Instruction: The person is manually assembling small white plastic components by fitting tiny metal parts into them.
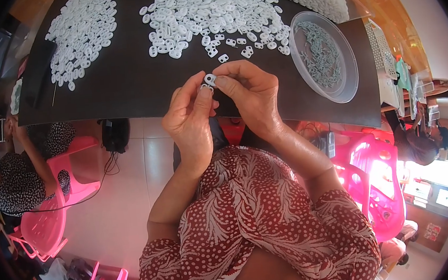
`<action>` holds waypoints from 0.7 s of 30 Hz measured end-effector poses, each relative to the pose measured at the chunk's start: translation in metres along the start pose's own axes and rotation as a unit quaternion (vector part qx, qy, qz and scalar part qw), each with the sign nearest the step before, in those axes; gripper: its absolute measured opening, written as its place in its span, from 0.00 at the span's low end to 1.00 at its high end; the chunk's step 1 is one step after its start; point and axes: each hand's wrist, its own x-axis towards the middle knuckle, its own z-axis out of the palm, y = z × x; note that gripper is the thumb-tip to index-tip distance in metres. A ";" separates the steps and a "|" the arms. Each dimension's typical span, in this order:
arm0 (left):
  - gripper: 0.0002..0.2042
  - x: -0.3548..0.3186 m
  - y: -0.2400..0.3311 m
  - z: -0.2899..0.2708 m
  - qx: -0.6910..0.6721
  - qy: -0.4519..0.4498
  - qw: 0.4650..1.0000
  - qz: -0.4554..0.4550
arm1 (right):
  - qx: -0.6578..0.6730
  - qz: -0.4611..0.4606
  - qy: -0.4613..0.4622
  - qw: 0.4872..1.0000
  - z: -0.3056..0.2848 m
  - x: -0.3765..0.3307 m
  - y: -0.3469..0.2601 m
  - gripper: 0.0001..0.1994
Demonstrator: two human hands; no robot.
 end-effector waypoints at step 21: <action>0.11 -0.002 -0.002 -0.002 -0.018 0.004 1.000 -0.013 | 0.000 0.010 -0.004 1.000 0.003 -0.004 -0.001 0.04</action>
